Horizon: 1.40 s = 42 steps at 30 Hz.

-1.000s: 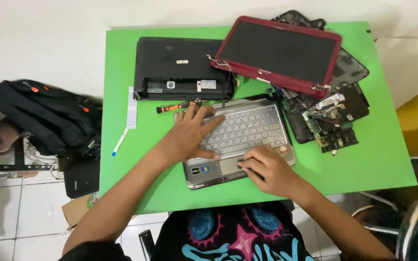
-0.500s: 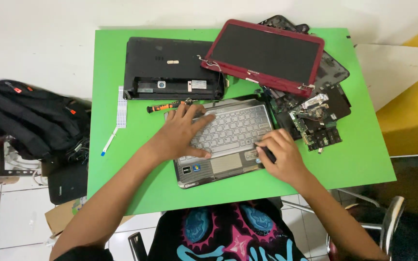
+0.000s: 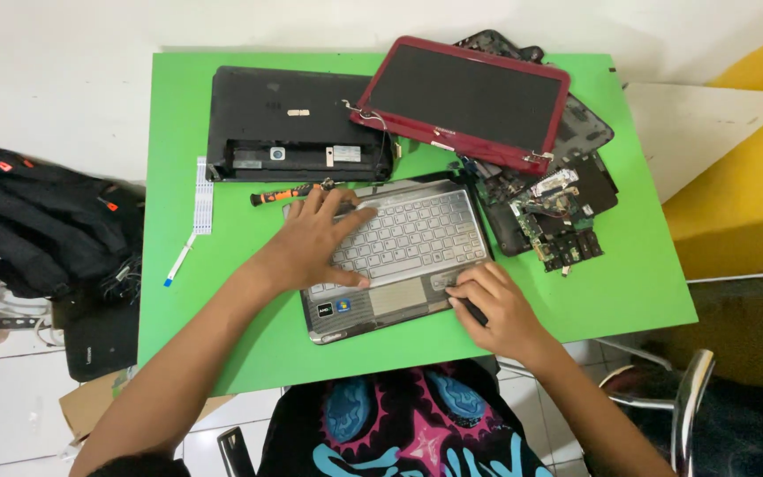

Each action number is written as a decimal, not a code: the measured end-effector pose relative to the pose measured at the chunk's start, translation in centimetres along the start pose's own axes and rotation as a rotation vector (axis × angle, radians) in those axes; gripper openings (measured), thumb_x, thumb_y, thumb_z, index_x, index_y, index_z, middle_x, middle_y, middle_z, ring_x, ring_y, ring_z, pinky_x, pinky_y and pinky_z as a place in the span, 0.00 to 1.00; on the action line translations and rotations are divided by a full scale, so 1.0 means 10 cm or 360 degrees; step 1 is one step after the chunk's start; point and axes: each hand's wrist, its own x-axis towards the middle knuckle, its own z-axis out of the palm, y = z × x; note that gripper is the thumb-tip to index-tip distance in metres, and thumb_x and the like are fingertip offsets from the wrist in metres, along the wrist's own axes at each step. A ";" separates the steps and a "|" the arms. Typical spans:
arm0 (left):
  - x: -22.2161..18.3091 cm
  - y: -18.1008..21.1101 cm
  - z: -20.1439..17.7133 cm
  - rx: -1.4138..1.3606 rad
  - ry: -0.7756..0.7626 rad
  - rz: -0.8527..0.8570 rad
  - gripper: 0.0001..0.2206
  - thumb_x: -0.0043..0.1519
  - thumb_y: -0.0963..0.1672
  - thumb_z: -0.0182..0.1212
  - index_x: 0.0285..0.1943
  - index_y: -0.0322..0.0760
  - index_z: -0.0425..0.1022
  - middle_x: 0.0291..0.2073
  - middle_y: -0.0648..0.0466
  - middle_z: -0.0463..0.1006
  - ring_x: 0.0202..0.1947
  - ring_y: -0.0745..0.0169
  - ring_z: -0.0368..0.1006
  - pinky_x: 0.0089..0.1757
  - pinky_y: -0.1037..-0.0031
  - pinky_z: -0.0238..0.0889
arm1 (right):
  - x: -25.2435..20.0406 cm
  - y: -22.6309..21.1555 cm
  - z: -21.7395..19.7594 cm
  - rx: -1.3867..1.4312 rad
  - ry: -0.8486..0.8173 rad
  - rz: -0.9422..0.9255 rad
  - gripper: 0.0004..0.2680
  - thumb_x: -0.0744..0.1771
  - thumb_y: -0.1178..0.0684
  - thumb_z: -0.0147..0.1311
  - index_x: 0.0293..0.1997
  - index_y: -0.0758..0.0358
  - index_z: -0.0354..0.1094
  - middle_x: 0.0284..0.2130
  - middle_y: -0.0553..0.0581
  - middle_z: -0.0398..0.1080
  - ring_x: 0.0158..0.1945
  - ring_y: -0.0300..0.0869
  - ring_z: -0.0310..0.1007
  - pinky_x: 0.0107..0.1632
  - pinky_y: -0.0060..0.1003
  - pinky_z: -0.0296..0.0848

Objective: Disassembling a laptop to inspect and manipulate internal components like the keyboard and motherboard

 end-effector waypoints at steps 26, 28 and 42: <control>-0.13 0.13 -0.62 -0.0284 -0.0595 -0.0295 0.47 0.47 0.48 0.81 0.77 0.55 0.57 0.74 0.54 0.49 0.70 0.45 0.48 0.63 0.50 0.51 | 1.03 0.49 0.24 -0.0601 -0.0184 0.0249 0.02 0.70 0.58 0.46 0.42 0.62 0.62 0.39 0.61 0.63 0.37 0.59 0.75 0.38 0.47 0.76; -0.12 0.11 -0.62 -0.0285 -0.0590 -0.0289 0.47 0.47 0.49 0.81 0.77 0.54 0.57 0.75 0.54 0.49 0.70 0.44 0.47 0.62 0.50 0.51 | 1.07 0.49 0.24 -0.0570 -0.0165 0.0276 0.02 0.70 0.58 0.47 0.42 0.63 0.63 0.39 0.62 0.63 0.37 0.61 0.75 0.38 0.48 0.76; -0.14 0.05 -0.55 -0.0280 -0.0547 -0.0230 0.43 0.49 0.50 0.79 0.76 0.51 0.61 0.74 0.53 0.50 0.68 0.44 0.49 0.59 0.53 0.52 | -0.01 0.10 0.23 -0.0550 -0.0434 -0.0023 0.02 0.69 0.55 0.50 0.38 0.58 0.65 0.38 0.53 0.64 0.43 0.50 0.74 0.44 0.39 0.75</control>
